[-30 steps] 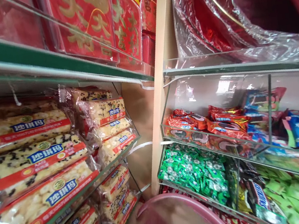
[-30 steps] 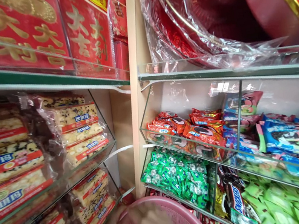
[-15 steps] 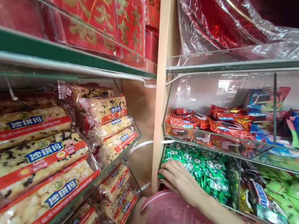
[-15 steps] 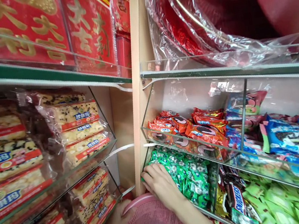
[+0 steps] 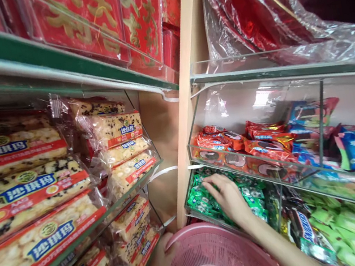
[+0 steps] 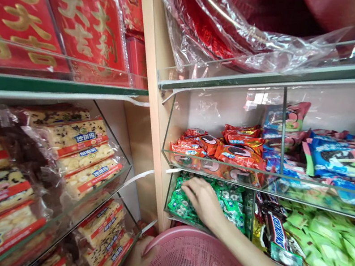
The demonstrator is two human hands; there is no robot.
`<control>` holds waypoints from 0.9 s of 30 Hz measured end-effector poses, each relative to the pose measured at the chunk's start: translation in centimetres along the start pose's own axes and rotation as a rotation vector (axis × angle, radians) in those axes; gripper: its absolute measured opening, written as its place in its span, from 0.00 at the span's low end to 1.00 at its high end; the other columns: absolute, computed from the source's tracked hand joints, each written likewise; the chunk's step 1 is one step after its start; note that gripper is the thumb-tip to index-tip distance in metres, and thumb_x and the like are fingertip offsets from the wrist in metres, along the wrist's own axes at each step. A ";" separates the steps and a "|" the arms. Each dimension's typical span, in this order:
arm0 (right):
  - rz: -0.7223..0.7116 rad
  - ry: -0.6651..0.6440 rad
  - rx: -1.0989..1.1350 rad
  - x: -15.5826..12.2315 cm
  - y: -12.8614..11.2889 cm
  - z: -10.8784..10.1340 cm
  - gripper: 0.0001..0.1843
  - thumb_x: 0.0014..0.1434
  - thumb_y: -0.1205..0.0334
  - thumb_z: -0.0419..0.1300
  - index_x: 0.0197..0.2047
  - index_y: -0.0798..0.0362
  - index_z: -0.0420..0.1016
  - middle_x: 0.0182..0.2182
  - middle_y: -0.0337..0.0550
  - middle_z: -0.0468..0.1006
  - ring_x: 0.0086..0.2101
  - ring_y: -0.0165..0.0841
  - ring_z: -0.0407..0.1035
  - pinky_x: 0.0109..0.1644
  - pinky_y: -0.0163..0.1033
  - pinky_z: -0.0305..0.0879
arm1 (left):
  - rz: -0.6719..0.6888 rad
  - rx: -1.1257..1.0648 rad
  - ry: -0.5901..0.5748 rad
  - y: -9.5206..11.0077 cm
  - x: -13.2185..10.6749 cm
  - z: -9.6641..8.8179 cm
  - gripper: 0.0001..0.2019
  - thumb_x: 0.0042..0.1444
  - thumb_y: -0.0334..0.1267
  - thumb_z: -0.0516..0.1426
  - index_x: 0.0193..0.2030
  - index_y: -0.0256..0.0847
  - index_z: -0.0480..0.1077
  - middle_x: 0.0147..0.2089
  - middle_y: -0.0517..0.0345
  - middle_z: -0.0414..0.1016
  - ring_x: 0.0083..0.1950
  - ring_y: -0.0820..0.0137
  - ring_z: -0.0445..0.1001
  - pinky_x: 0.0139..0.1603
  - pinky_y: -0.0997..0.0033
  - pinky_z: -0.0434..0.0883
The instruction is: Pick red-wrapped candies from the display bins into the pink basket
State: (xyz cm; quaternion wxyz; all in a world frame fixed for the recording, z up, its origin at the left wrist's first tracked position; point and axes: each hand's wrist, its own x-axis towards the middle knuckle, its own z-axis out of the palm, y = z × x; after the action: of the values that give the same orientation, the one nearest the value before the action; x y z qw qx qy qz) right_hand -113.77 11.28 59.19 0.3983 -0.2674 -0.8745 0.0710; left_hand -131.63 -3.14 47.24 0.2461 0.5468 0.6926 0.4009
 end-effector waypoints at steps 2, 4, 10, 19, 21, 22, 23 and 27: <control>0.118 -0.019 0.014 0.8 1.6 -0.6 0.13 0.61 0.56 0.49 0.40 0.52 0.71 0.35 0.43 0.76 0.37 0.34 0.69 0.42 0.37 0.62 | -0.007 -0.002 0.001 0.2 -0.1 -0.1 0.14 0.54 0.44 0.48 0.26 0.38 0.64 0.24 0.63 0.61 0.29 0.73 0.59 0.31 0.74 0.57; 0.190 -0.063 -0.065 1.3 2.8 -0.9 0.12 0.60 0.57 0.50 0.40 0.52 0.71 0.37 0.44 0.76 0.38 0.36 0.69 0.43 0.38 0.62 | -0.003 0.009 0.007 0.2 -0.1 -0.2 0.14 0.54 0.45 0.48 0.26 0.38 0.66 0.24 0.63 0.62 0.29 0.73 0.60 0.31 0.74 0.57; 0.254 -0.139 -0.437 0.9 1.6 -0.3 0.20 0.60 0.52 0.48 0.49 0.54 0.67 0.45 0.55 0.71 0.44 0.45 0.66 0.44 0.45 0.61 | 0.014 -0.019 0.025 -0.2 0.2 0.0 0.16 0.52 0.48 0.50 0.25 0.38 0.67 0.24 0.63 0.65 0.28 0.73 0.60 0.31 0.74 0.57; 0.229 -0.199 -0.505 -1.0 -1.4 1.1 0.37 0.50 0.35 0.51 0.57 0.50 0.61 0.53 0.57 0.62 0.48 0.51 0.61 0.43 0.53 0.60 | 0.018 0.003 0.013 -0.5 0.5 0.3 0.15 0.53 0.46 0.49 0.25 0.38 0.66 0.23 0.64 0.63 0.28 0.73 0.60 0.31 0.74 0.57; 0.244 -0.239 -0.534 -1.0 -1.5 1.1 0.35 0.52 0.38 0.51 0.58 0.50 0.60 0.54 0.56 0.61 0.49 0.49 0.60 0.45 0.52 0.60 | 0.030 -0.025 0.025 -0.9 0.4 0.3 0.16 0.53 0.48 0.49 0.25 0.38 0.67 0.23 0.64 0.63 0.28 0.74 0.60 0.31 0.75 0.57; 0.244 -0.252 -0.553 -0.9 -1.5 1.1 0.34 0.54 0.39 0.50 0.58 0.50 0.59 0.54 0.55 0.61 0.49 0.48 0.59 0.45 0.51 0.60 | 0.031 -0.032 0.027 -1.0 0.4 0.3 0.16 0.52 0.48 0.49 0.25 0.38 0.67 0.23 0.65 0.63 0.28 0.74 0.59 0.31 0.75 0.57; 0.239 -0.260 -0.573 -0.9 -1.5 1.1 0.32 0.55 0.41 0.50 0.58 0.50 0.59 0.54 0.55 0.62 0.49 0.48 0.59 0.45 0.50 0.60 | 0.031 -0.035 0.024 -1.1 0.4 0.4 0.17 0.52 0.49 0.49 0.26 0.38 0.67 0.23 0.64 0.63 0.28 0.74 0.59 0.31 0.75 0.57; 0.192 -0.269 -0.642 -0.7 -1.3 0.9 0.26 0.58 0.46 0.50 0.55 0.51 0.62 0.51 0.54 0.64 0.47 0.45 0.62 0.43 0.47 0.61 | 0.032 -0.019 0.030 -1.4 0.5 0.5 0.17 0.53 0.49 0.49 0.27 0.38 0.68 0.24 0.64 0.64 0.28 0.74 0.60 0.32 0.75 0.57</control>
State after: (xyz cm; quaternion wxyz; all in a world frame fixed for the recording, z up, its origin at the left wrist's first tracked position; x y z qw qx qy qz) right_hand -114.64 9.86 58.56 0.1669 -0.4479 -0.8678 -0.1355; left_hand -132.14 -2.65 45.87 0.2343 0.5494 0.6836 0.4195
